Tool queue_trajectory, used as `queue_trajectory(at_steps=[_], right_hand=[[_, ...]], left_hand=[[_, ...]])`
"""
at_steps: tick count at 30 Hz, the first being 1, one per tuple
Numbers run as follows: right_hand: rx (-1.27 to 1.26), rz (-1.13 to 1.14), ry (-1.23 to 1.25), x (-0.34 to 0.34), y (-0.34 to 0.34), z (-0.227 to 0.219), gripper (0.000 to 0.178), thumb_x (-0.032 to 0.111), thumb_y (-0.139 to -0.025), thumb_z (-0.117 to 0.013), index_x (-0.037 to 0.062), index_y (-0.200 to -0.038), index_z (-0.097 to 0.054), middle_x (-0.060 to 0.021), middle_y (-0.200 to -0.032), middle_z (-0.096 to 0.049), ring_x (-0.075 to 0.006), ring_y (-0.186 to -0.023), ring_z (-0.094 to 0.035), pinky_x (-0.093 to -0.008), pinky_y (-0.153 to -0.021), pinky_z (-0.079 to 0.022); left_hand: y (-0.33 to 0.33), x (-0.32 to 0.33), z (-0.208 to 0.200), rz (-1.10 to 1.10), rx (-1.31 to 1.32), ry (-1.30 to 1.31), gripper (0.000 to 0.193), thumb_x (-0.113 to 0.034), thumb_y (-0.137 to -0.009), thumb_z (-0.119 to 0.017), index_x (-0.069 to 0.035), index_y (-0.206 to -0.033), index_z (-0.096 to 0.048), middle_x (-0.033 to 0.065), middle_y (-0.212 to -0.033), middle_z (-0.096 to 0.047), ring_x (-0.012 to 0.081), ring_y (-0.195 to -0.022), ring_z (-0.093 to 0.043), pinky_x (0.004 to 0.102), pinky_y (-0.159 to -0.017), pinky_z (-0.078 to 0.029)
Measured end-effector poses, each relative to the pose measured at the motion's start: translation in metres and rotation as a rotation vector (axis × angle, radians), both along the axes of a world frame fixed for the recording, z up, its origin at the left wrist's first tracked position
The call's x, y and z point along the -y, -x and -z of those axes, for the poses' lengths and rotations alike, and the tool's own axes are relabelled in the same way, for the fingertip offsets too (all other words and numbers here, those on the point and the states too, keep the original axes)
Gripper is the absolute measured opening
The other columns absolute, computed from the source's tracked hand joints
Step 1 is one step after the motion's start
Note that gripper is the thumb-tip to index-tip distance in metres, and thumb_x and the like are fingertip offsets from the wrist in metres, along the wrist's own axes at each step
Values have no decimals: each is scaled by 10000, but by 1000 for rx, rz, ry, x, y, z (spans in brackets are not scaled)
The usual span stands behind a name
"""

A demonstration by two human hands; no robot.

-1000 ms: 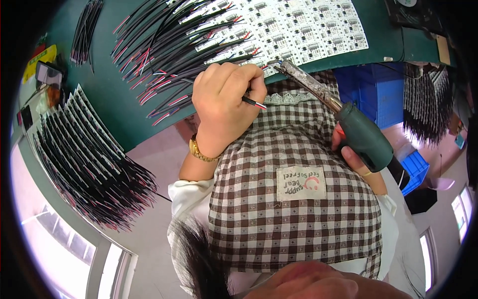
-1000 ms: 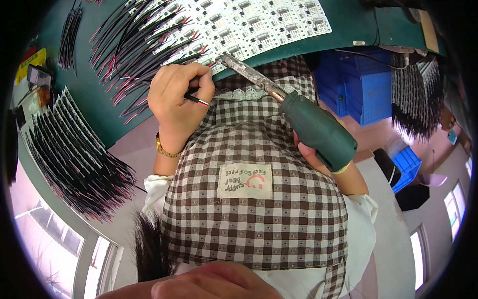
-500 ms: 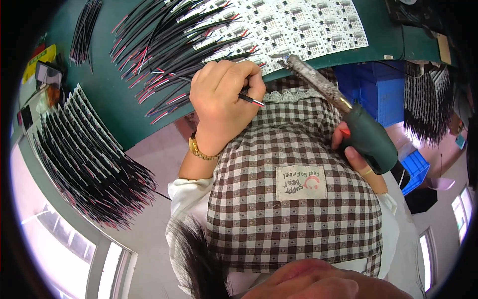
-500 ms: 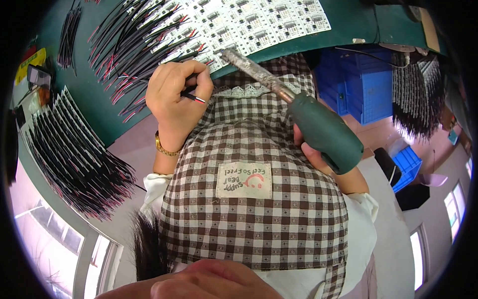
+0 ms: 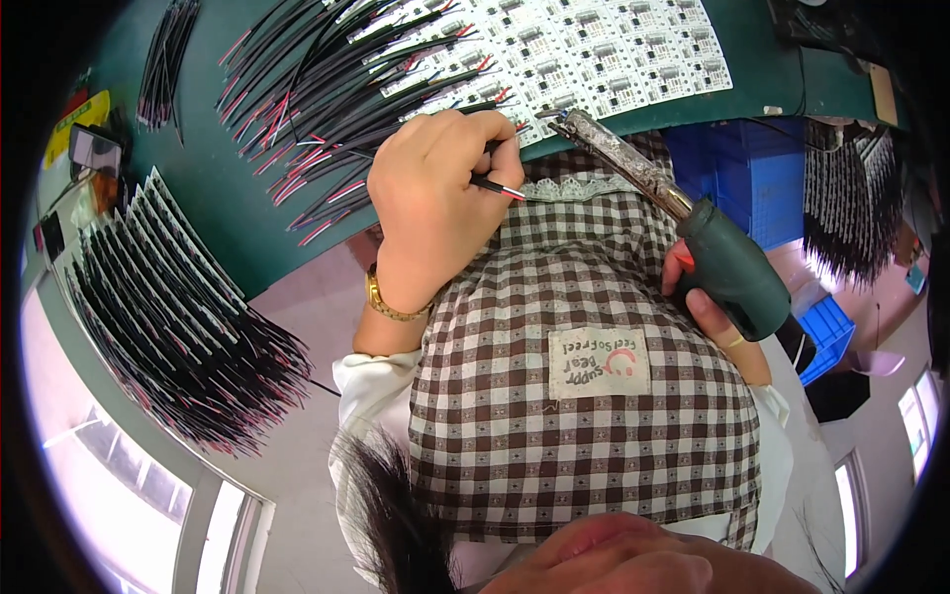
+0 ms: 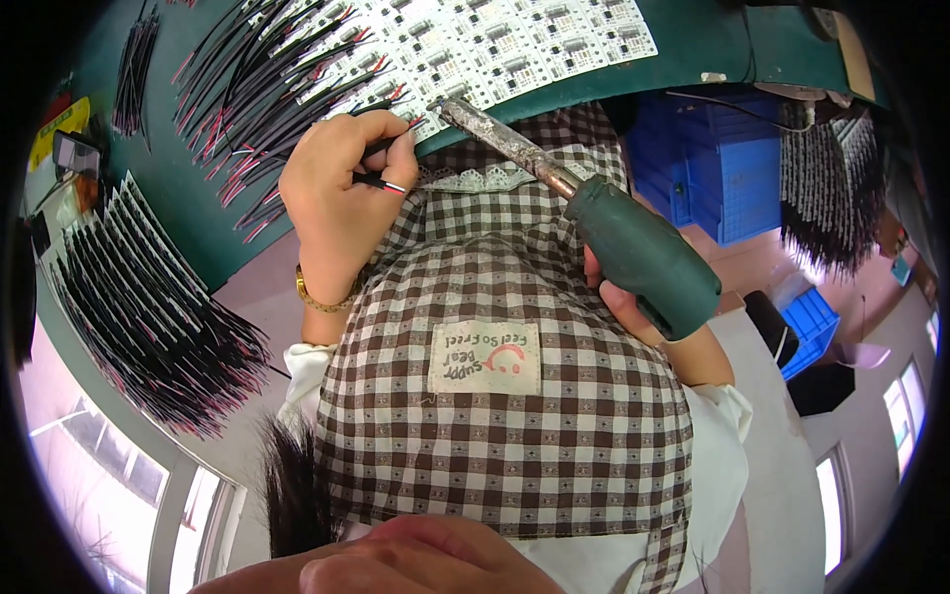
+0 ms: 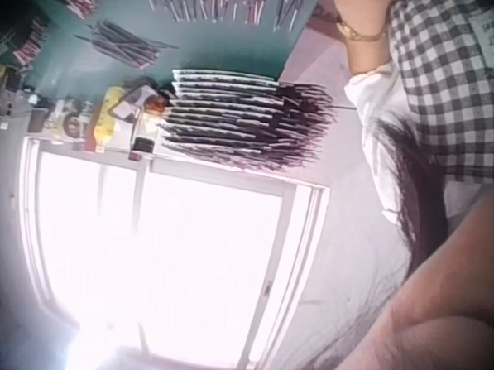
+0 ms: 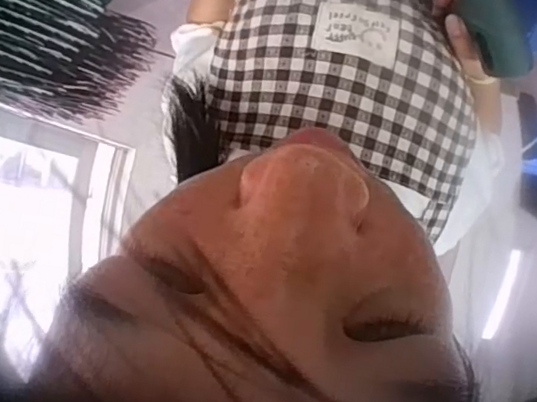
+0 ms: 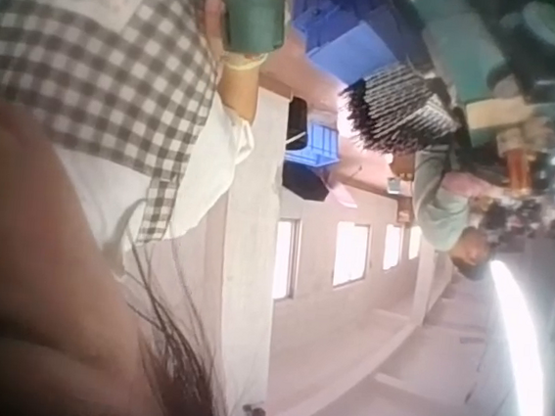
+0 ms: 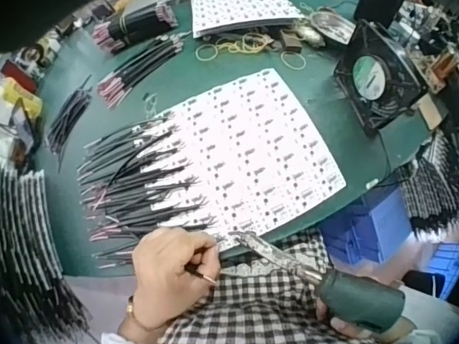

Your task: The person tins the stripped ends of wire bundles by pressing them against a handheld soldering gun, sets the soldered wires down on a circuit board sheet, and picks up additional bundles to solder.

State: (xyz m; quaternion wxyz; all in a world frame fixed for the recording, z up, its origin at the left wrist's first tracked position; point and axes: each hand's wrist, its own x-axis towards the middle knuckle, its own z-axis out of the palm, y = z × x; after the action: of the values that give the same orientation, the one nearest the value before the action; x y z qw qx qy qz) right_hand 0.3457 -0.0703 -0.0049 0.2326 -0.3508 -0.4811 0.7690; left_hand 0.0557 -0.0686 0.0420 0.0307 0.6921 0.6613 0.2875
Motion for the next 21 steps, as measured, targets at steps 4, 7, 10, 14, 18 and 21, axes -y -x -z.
queue_trajectory(at_steps=[4, 7, 10, 14, 18, 21], right_hand=[[-45, -57, -85, -6, -3, 5, 434, 297, -818, -607, 0, -1125, -535, -81, -863, -578, -155, -761, -554, -283, -682, -464], [-74, -34, -130, -3, -4, 6, 301, 98, -813, -610, -14, -1091, -585, -77, -906, -635, -143, -784, -603, -257, -691, -498], [-54, -25, -125, -2, -7, 8, 323, 110, -813, -623, -11, -1110, -589, -78, -935, -647, -145, -813, -614, -258, -715, -504], [-20, -40, -95, 1, -8, 10, 324, 102, -821, -621, -2, -1126, -588, -81, -970, -644, -148, -848, -614, -263, -739, -503], [-69, -107, -219, -5, -7, 7, 316, 78, -827, -607, 5, -1133, -583, -80, -997, -640, -153, -875, -613, -268, -757, -503], [-110, -4, -137, 2, -6, 11, 303, 74, -830, -603, 7, -1124, -580, -77, -994, -636, -152, -869, -611, -267, -754, -500]], left_hand=[[2, -3, -5, 12, 19, 60, 178, 20, -601, -707, -100, -697, -617, -1, -542, -491, 150, -475, -473, 265, -457, -367], [2, -4, -8, 7, 59, 80, 171, 18, -600, -711, -98, -700, -636, 0, -555, -513, 147, -488, -500, 255, -468, -385], [3, -5, -11, -3, 81, 136, 154, 2, -604, -717, -97, -699, -648, 4, -579, -550, 157, -507, -526, 253, -477, -399], [5, -7, -12, 5, 66, 145, 133, -15, -614, -712, -98, -696, -649, 10, -602, -577, 168, -520, -539, 261, -481, -408], [7, -8, -12, 36, 73, 141, 141, -26, -596, -698, -106, -701, -649, 7, -617, -589, 174, -539, -547, 269, -485, -411], [6, -7, -12, 41, 54, 145, 156, -28, -580, -693, -111, -703, -646, 4, -605, -575, 175, -542, -544, 273, -485, -410]])
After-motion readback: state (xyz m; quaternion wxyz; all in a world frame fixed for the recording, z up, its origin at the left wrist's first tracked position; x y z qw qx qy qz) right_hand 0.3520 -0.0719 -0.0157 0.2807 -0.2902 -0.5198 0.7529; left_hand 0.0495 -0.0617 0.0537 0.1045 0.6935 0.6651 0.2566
